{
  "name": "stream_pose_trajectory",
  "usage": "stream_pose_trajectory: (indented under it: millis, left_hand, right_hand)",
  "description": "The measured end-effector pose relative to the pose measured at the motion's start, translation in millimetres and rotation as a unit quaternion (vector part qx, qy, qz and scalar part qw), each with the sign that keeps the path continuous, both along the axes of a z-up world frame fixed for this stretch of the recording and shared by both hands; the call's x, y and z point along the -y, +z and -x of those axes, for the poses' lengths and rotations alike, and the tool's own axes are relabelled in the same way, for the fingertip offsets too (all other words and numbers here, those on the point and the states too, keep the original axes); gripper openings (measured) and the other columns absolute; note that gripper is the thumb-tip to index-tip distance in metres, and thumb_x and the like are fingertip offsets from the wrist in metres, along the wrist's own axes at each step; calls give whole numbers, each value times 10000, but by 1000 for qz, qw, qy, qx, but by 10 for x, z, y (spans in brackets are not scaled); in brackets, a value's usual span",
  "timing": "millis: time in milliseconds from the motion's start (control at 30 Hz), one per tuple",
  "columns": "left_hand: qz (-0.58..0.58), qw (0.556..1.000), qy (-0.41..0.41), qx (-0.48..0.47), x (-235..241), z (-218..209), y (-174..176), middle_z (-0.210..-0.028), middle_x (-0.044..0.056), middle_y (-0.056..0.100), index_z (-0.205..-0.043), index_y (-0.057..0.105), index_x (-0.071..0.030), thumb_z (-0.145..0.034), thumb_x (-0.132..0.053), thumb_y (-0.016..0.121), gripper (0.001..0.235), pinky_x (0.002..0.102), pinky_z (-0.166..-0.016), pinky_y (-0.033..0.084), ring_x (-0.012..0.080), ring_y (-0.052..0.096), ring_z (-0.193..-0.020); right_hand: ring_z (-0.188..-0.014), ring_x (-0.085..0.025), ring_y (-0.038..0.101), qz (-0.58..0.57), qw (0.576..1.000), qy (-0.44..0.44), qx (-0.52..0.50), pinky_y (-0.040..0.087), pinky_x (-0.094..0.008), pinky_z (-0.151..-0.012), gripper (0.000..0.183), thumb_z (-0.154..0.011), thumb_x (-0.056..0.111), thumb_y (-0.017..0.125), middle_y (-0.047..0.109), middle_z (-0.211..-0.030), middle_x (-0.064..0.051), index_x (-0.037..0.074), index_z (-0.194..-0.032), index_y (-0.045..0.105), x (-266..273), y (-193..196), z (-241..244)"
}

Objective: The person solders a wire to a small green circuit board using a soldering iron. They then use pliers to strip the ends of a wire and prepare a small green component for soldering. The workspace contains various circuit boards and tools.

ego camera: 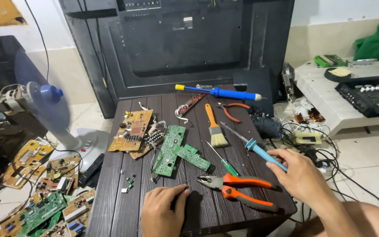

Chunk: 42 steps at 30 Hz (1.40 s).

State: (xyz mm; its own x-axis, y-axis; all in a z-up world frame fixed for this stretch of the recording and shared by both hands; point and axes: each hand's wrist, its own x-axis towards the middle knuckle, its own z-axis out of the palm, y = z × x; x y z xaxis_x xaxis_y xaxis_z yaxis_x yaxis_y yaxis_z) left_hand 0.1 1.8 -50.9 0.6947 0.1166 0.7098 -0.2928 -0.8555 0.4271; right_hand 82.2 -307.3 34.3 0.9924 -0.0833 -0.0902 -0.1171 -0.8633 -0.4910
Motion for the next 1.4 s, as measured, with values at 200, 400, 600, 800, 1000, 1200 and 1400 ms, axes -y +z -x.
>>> stream_pose_trajectory:
  millis: [200, 400, 600, 800, 1000, 1200, 1400]
  left_hand:
    - [1, 1000, 5, -10, 40, 48, 79, -806, -31, 783, -915, 786, -161, -880, -249, 768, 97, 353, -759, 512, 189, 686, -770]
    - [10, 1000, -3, -1, 78, 110, 240, -819, -6, 769, -950, 769, -132, -923, -215, 734, 94, 377, -759, 503, 217, 661, -749]
    - [12, 999, -19, 28, 69, 141, 259, -804, 5, 762, -947, 759, -113, -914, -197, 764, 91, 360, -757, 493, 189, 655, -736]
    - [-28, 994, -17, 107, 106, 192, 362, -786, 2, 739, -922, 755, -95, -923, -176, 777, 84, 356, -763, 508, 171, 654, -725]
    - [-45, 989, -21, 140, 108, 205, 424, -821, -13, 738, -913, 737, -94, -922, -150, 779, 71, 355, -785, 511, 172, 646, -719]
    - [-54, 983, -18, 177, 189, 336, 712, -800, -36, 755, -874, 732, -113, -931, -180, 761, 92, 323, -798, 525, 136, 661, -701]
    - [-64, 978, -2, 200, 303, 465, 942, -778, -38, 726, -859, 735, -108, -927, -174, 729, 95, 313, -758, 527, 144, 658, -675]
  right_hand:
    - [-1222, -210, 652, 11, 1000, 1, 18, 567, -434, -973, 558, -902, 463, 643, 609, -1392, 8, 265, -1424, 608, -54, 41, 49]
    - [-1272, -188, 611, 60, 977, 202, 43, 526, -432, -1072, 737, -772, 683, 715, 601, -1363, 14, 339, -1417, 616, -370, 128, 371]
    - [-1249, -126, 564, 213, 937, 270, -51, 557, -361, -986, 824, -858, 708, 692, 521, -1358, 103, 381, -1530, 345, -442, -207, 196]
    - [-1088, -247, 629, 218, 914, 302, 162, 564, -421, -884, 586, -842, 570, 705, 637, -1169, -11, 208, -1267, 529, -231, -780, 238]
    - [-1013, -259, 790, 27, 998, 35, -54, 572, -421, -847, 751, -536, 728, 835, 751, -1165, 115, 335, -1111, 555, -385, -329, 551]
    - [-756, -23, 720, -37, 992, 84, 86, 463, -190, -679, 225, -623, 418, 965, 769, -1054, 252, 344, -810, 862, -469, -319, 823]
    - [-894, -37, 735, -236, 969, 63, -15, 445, -167, -896, 267, -677, 19, 947, 928, -1107, 120, 112, -924, 979, -455, -353, 843]
